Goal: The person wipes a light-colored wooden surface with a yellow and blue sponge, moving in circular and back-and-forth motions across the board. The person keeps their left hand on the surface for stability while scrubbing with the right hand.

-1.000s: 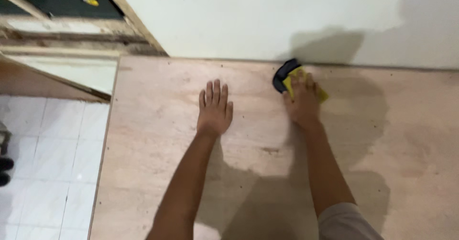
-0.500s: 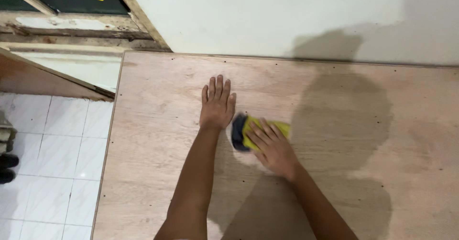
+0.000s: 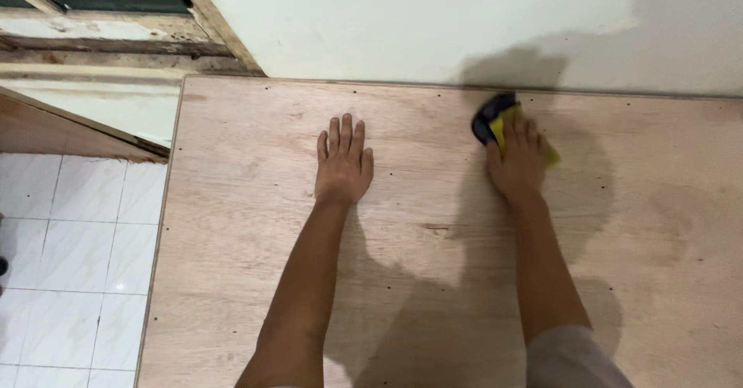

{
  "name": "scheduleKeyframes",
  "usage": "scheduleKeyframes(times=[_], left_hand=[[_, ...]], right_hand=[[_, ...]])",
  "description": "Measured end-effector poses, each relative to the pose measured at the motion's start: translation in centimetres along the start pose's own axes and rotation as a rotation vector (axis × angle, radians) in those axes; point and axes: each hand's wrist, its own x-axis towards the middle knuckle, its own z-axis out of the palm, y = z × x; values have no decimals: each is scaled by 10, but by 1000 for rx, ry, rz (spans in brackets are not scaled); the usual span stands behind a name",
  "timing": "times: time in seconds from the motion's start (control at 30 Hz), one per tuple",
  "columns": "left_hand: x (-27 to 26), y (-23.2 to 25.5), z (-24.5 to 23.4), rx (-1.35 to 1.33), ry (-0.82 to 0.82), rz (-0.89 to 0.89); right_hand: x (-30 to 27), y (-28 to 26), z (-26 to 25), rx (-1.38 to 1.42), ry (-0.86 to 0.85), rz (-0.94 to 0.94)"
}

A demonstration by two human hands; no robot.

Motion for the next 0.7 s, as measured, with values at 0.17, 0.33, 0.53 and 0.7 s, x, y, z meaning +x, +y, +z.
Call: scheduleKeyframes(times=[0.17,0.33,0.53,0.7], left_hand=[[1,-1,2,14,37,9],[1,-3,8,-51,104,30],[-2,-5,6,-142,90,11],[-3,-3,1,-37,67,32]], right_hand=[[39,-64,19,-62,6,-89],[-21,-148,12,-33,-179,-289],[-163,-162,-25,137,-153,-493],[-190,-94,-48,77,-257,-116]])
